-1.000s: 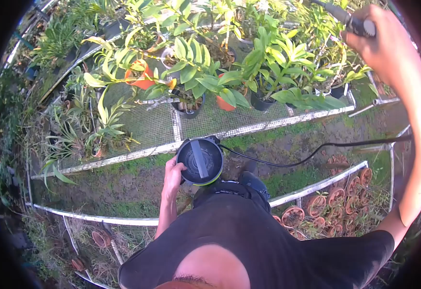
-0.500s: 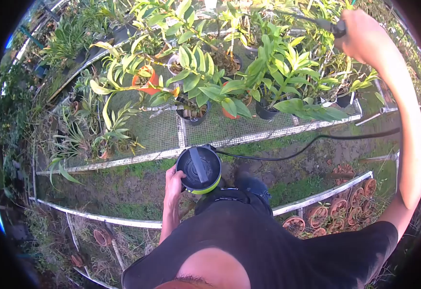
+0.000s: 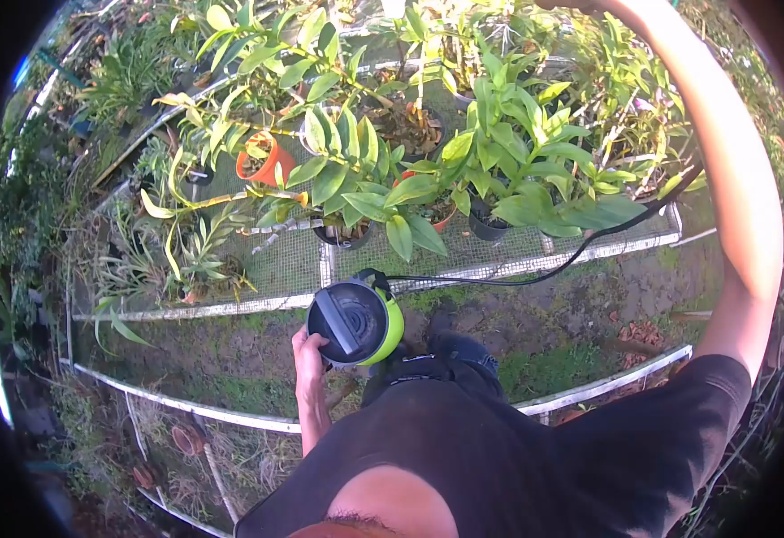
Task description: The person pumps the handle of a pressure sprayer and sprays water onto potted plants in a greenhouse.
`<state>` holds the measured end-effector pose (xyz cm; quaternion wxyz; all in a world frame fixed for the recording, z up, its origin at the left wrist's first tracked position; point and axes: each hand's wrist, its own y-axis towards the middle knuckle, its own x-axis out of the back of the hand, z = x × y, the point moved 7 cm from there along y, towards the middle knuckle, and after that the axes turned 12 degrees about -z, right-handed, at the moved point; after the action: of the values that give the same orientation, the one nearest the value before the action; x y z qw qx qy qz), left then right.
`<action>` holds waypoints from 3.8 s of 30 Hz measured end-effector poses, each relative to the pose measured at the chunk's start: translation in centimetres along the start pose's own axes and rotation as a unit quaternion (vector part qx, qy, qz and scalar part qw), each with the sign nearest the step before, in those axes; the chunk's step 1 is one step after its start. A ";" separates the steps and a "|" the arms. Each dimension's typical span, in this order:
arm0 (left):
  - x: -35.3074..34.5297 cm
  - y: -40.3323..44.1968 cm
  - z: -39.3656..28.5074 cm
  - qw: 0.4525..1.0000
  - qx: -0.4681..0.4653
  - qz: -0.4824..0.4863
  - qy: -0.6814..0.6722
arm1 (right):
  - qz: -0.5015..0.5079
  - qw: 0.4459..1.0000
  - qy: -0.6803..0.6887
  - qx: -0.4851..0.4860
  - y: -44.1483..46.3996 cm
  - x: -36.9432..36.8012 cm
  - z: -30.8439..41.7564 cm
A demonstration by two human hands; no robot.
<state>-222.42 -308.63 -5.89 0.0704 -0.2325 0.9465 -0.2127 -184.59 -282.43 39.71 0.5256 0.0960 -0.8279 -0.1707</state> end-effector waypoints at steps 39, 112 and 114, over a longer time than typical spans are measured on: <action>17.7 7.0 -2.6 0.979 -0.025 0.143 0.141 | -0.055 0.985 0.134 0.095 -33.1 14.8 10.0; 38.7 21.8 -7.1 0.963 -0.048 0.202 0.169 | 0.131 0.979 -0.149 -0.044 -16.9 20.0 43.8; 38.2 22.0 -7.3 0.963 -0.055 0.199 0.173 | 0.099 0.983 -0.147 -0.049 -15.9 19.1 42.7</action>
<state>-266.81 -306.19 -10.18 -0.0669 -0.0026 0.9816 -0.1789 -231.70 -295.76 32.96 0.4165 -0.0385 -0.8921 -0.1708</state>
